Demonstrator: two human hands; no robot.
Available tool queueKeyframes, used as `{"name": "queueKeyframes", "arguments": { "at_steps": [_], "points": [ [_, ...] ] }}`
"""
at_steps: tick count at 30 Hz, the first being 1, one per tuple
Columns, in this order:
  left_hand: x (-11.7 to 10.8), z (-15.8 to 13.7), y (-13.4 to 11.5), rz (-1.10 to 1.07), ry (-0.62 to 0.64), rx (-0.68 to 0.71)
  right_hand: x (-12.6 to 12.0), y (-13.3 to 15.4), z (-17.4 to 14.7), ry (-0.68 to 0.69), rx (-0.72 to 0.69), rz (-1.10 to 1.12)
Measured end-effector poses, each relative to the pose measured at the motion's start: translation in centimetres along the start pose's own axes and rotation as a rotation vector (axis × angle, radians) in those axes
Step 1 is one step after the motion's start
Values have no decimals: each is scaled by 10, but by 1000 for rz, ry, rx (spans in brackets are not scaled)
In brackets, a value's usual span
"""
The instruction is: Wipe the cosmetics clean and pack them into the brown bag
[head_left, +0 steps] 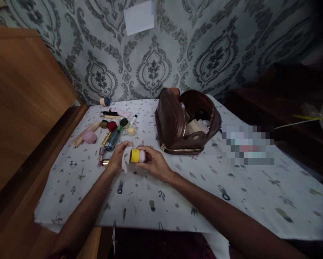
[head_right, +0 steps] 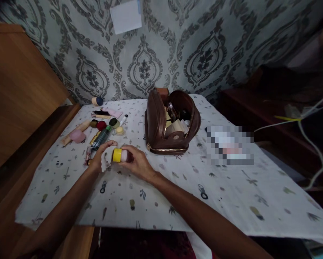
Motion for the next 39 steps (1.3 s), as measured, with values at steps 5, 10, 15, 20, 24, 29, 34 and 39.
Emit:
{"name": "queueKeyframes", "arguments": {
  "at_steps": [5, 10, 15, 20, 24, 29, 34, 39],
  "points": [
    [16, -11, -15, 86, 13, 79, -3, -2, 3, -114, 57, 96],
    [26, -20, -25, 413, 48, 122, -5, 3, -1, -93, 37, -55],
    [21, -22, -17, 453, 3, 86, -3, 8, -4, -31, -32, -162],
    [16, -23, -14, 453, -62, 193, 1, 6, 1, -5, 38, 103],
    [13, -24, -12, 329, -109, 251, 8, 8, 2, 71, 138, 461],
    [10, -24, -14, 253, -181, 228, 10, 13, 3, 119, 136, 591],
    [8, -29, -30, 491, -237, 336, 6, 11, 0, 14, 99, 299],
    [14, -28, -34, 667, -97, 342, 1, 19, -6, 40, 17, -77]
  ]
}}
Point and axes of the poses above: each hand's wrist, its own z-axis towards the middle knuckle, its own x-axis out of the palm, y = z × x, the point moved 3 cm from there along z, towards the middle knuckle, and after that the axes turned 14 degrees about y, right-handed, at the moved point
